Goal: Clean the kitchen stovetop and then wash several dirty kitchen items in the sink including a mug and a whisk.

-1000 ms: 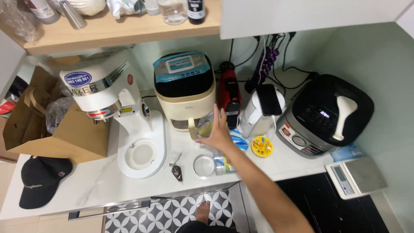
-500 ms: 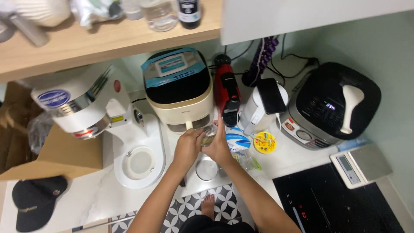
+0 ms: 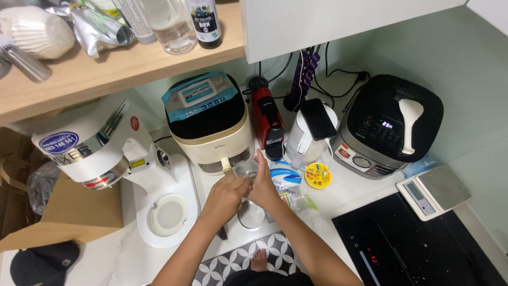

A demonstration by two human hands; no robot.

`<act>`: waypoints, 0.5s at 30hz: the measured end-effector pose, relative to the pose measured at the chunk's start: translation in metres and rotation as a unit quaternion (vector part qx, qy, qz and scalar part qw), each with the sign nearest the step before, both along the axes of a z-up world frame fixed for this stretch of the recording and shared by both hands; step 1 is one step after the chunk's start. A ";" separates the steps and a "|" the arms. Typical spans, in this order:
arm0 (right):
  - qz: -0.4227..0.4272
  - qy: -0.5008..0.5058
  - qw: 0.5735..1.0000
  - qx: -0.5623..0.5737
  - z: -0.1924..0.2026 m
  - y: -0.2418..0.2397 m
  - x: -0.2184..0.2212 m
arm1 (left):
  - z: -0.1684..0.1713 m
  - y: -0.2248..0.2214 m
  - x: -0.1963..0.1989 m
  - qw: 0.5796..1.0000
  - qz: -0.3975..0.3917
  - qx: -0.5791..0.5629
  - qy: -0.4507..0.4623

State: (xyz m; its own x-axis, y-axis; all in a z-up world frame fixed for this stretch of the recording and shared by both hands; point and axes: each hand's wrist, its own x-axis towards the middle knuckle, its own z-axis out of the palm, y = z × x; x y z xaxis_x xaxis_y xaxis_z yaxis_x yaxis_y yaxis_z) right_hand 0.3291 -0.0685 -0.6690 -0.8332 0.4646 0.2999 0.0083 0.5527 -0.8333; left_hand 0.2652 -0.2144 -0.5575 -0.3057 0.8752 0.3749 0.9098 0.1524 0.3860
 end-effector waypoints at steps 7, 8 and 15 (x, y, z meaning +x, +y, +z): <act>0.000 0.009 1.000 0.023 -0.006 0.000 0.006 | -0.016 0.000 -0.004 0.998 -0.058 0.023 0.033; -0.002 0.012 1.000 0.028 -0.005 -0.002 0.004 | -0.022 -0.001 -0.008 0.998 -0.054 0.005 0.020; -0.009 -0.022 1.000 -0.010 0.021 -0.009 0.012 | -0.011 -0.017 0.001 0.961 0.137 0.192 -0.146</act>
